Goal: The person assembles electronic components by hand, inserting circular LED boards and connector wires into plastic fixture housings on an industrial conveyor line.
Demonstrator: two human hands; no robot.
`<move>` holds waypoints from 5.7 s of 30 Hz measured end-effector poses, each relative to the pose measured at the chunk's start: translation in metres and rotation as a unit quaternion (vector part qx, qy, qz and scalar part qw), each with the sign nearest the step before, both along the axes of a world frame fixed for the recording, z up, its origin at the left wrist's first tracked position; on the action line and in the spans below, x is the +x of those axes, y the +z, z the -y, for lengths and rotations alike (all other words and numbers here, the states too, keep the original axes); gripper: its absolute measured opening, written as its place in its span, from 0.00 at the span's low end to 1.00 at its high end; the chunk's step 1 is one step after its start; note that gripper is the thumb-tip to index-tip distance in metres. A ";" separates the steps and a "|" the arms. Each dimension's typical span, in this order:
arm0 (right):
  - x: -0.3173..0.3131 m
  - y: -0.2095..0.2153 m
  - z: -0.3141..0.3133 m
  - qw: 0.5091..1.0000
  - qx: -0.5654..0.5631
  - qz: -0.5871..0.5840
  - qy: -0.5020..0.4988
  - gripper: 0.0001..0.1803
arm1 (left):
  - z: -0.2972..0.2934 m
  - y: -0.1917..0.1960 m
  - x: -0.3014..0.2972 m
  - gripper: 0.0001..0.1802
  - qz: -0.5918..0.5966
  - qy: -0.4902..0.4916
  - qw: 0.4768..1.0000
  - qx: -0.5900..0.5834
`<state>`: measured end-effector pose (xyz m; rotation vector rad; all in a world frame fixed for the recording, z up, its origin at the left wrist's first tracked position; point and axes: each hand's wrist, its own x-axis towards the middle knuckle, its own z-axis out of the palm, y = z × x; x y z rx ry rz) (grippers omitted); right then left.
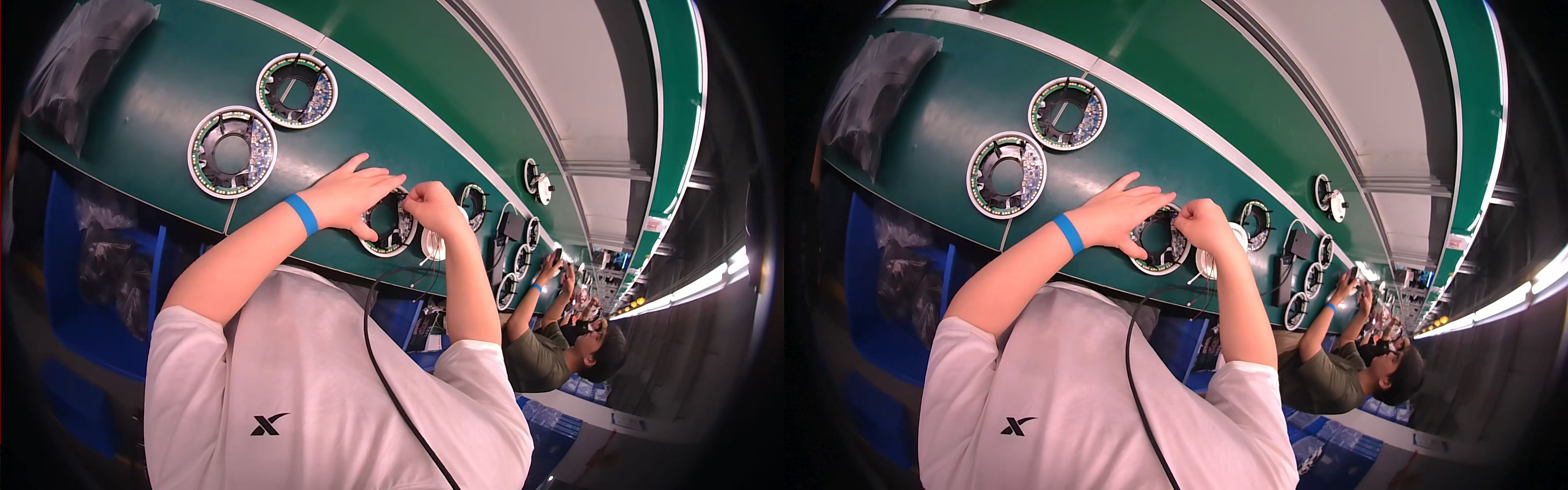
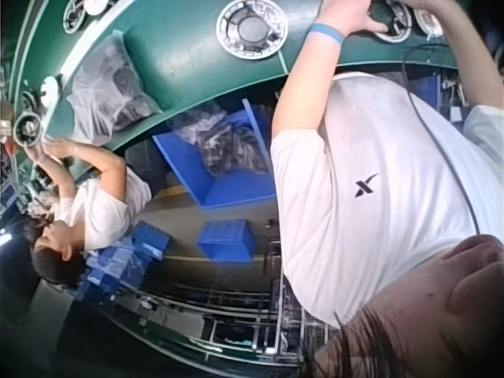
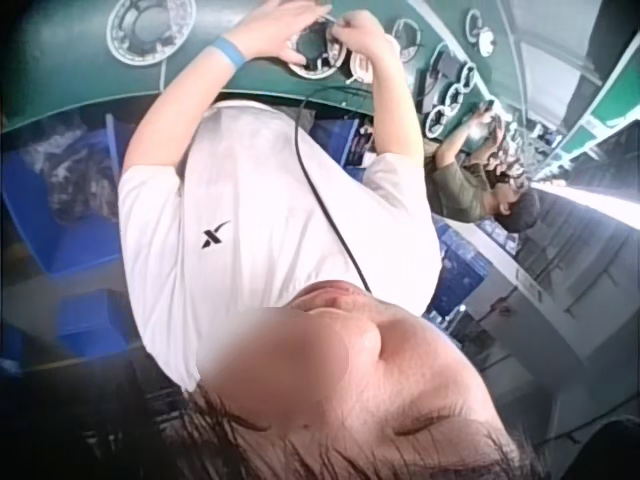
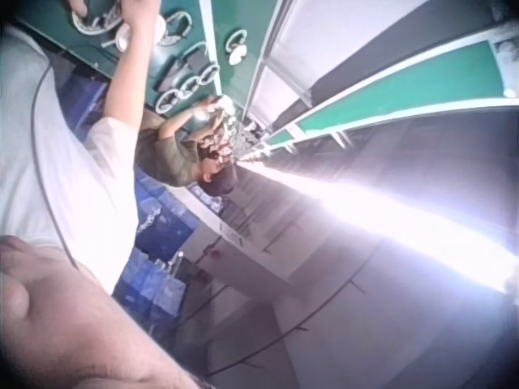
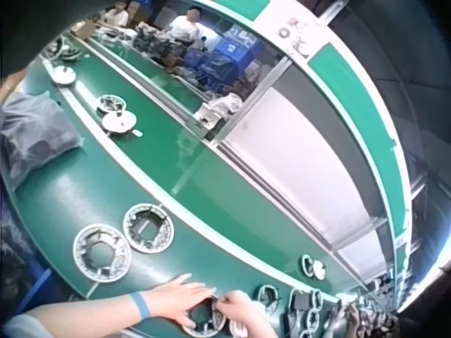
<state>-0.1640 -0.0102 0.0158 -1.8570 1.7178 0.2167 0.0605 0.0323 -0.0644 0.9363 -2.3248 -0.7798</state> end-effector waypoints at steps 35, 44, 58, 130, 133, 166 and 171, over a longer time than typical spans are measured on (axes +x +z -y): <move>0.014 0.023 0.013 0.995 0.095 -0.010 -0.034 0.14 | 0.000 -0.001 0.006 0.71 -0.002 -0.014 0.999 -0.037; 0.005 0.015 0.010 0.995 0.091 0.018 -0.024 0.13 | 0.000 -0.001 0.007 0.70 -0.004 -0.012 0.999 -0.039; -0.050 0.077 -0.039 0.942 -0.205 0.251 -0.087 0.11 | 0.000 0.000 0.006 0.70 -0.033 -0.016 0.999 -0.024; 0.015 -0.018 -0.062 0.967 -0.245 0.076 -0.003 0.08 | 0.002 -0.002 0.005 0.65 -0.013 -0.016 0.999 -0.027; 0.012 -0.022 -0.064 0.964 -0.249 0.090 -0.018 0.08 | 0.003 -0.004 0.005 0.65 -0.013 -0.014 0.999 -0.034; -0.022 0.005 -0.058 0.951 -0.298 0.057 0.059 0.09 | 0.000 0.003 0.004 0.65 -0.032 -0.015 0.999 -0.012; -0.026 0.007 -0.064 0.951 -0.299 0.068 0.033 0.07 | 0.000 0.006 0.004 0.64 -0.024 -0.017 0.999 -0.013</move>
